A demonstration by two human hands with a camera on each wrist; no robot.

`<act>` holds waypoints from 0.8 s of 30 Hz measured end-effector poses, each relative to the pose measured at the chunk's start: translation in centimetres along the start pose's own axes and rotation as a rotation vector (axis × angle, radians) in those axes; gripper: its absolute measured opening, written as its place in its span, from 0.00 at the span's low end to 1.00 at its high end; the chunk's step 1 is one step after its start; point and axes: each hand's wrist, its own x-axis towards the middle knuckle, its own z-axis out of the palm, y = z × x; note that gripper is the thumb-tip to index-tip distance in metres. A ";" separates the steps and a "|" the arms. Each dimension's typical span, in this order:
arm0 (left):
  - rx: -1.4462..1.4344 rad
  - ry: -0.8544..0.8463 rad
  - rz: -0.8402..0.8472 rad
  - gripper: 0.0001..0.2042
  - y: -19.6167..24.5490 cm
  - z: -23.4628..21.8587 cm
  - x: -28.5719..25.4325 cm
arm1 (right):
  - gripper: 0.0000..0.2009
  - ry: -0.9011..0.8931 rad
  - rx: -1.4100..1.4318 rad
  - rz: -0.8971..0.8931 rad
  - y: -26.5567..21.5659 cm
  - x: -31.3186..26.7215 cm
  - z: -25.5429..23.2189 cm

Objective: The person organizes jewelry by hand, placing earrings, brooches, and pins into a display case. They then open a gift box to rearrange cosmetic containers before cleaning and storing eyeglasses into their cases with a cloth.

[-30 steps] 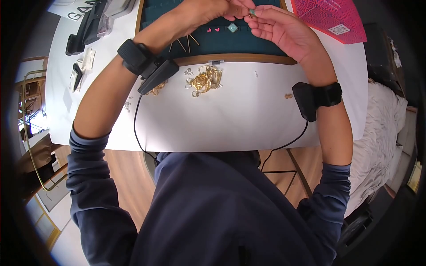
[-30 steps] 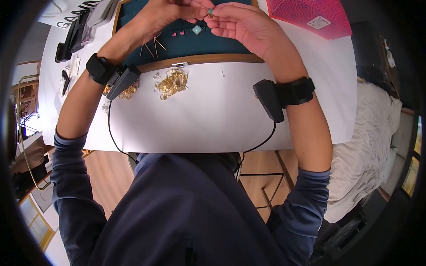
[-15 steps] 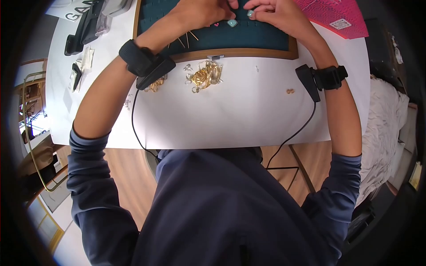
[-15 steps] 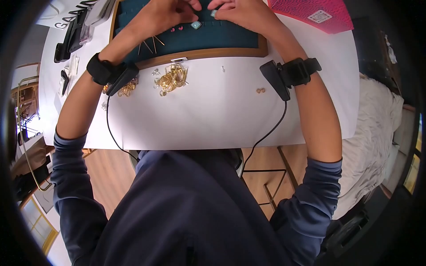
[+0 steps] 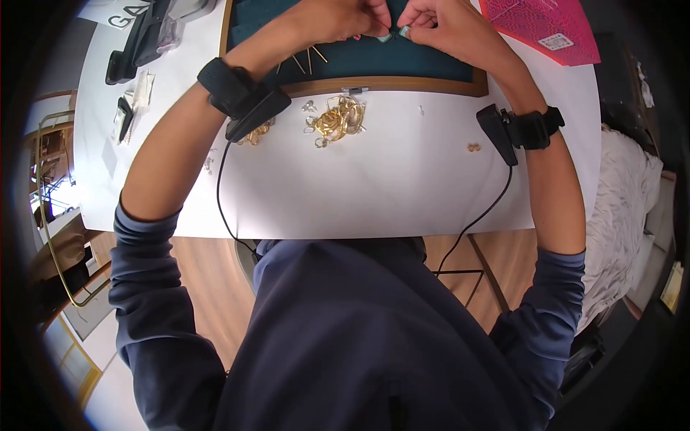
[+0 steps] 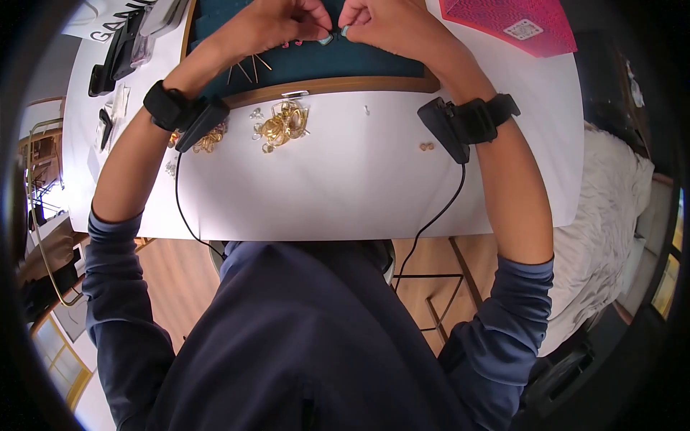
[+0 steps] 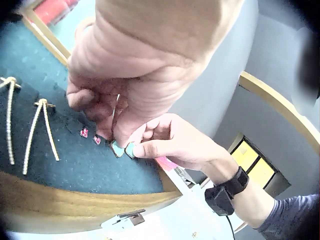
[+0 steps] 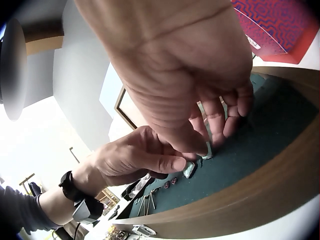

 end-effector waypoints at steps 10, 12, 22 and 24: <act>0.083 -0.008 -0.020 0.10 0.1 0.7 0.3 | 0.09 -0.003 0.100 0.019 1.4 0.2 0.3; 0.066 -0.012 -0.009 0.10 0.1 0.6 0.2 | 0.09 -0.017 0.049 0.036 1.3 0.2 0.3; 0.010 0.018 -0.095 0.06 0.4 -0.8 0.1 | 0.08 0.026 0.176 -0.007 2.4 -0.7 0.3; -0.004 0.000 -0.076 0.06 0.2 -0.7 0.1 | 0.08 0.012 0.120 -0.010 1.8 -0.9 0.3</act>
